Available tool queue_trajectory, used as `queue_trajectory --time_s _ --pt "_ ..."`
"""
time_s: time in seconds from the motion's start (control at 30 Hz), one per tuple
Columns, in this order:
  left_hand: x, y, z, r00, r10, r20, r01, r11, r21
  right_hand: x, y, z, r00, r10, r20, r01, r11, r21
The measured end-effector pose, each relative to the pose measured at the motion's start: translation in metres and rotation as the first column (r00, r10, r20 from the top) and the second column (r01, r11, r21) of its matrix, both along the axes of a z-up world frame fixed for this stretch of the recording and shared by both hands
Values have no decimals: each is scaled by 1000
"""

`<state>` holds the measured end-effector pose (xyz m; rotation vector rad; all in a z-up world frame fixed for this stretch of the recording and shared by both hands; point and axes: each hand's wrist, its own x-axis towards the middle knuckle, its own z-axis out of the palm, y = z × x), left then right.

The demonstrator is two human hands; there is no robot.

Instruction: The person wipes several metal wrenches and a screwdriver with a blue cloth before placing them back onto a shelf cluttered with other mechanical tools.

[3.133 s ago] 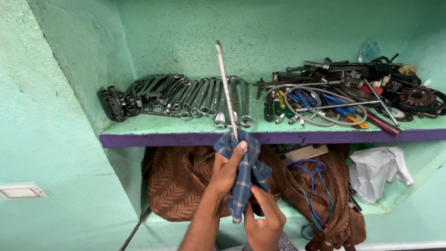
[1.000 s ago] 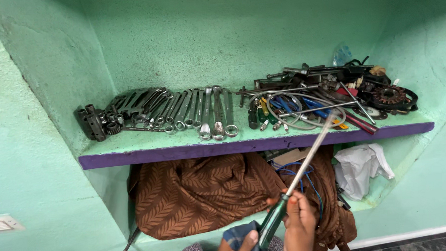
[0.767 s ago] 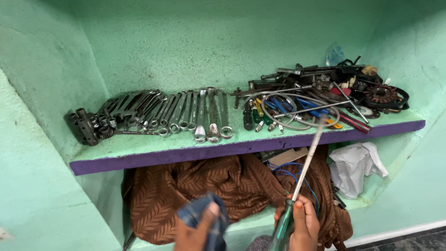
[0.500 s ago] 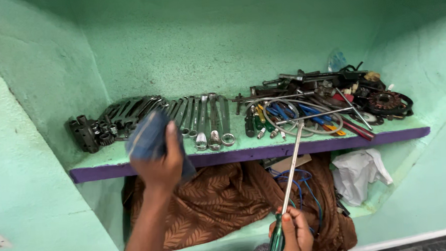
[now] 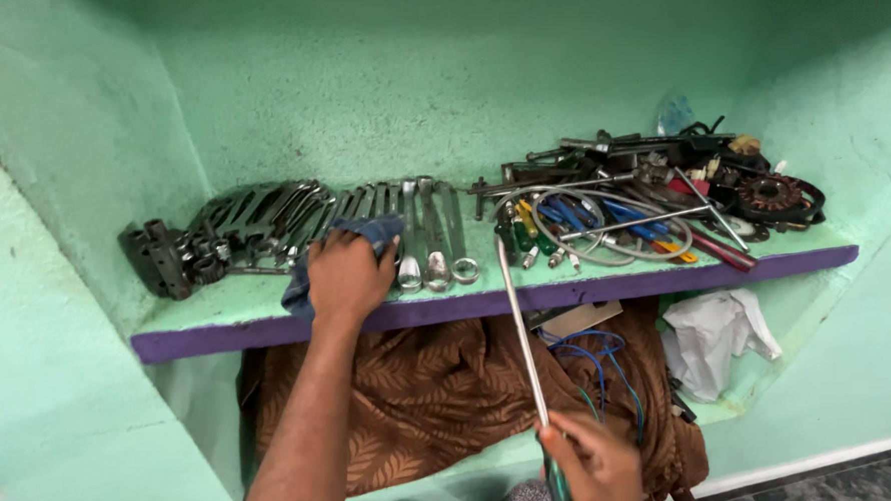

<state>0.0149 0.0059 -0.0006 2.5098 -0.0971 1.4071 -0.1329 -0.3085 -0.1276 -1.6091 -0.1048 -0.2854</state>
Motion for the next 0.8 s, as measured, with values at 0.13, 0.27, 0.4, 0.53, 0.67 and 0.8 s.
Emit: queue_trajectory --time_s 0.13,0.27,0.4,0.53,0.67,0.8 --pt "-3 -1 1 1000 -5 -25 4 999 -33 15 8 74 962 54 268 90 864 -495" --pt "-1 -1 4 997 34 -76 -38 998 -44 68 29 152 920 188 344 54 809 -586" --pt "0 0 4 996 27 -81 -32 998 -61 135 57 207 996 22 82 46 668 -742" --pt "-3 0 5 998 2 -61 -8 996 -94 200 67 217 977 10 213 177 521 -835" --pt "-6 -2 8 995 22 -101 -32 994 -103 244 77 215 961 21 276 239 438 -867" --pt "-6 -2 10 996 10 -90 -18 996 -90 248 94 212 981 51 189 151 421 -894"
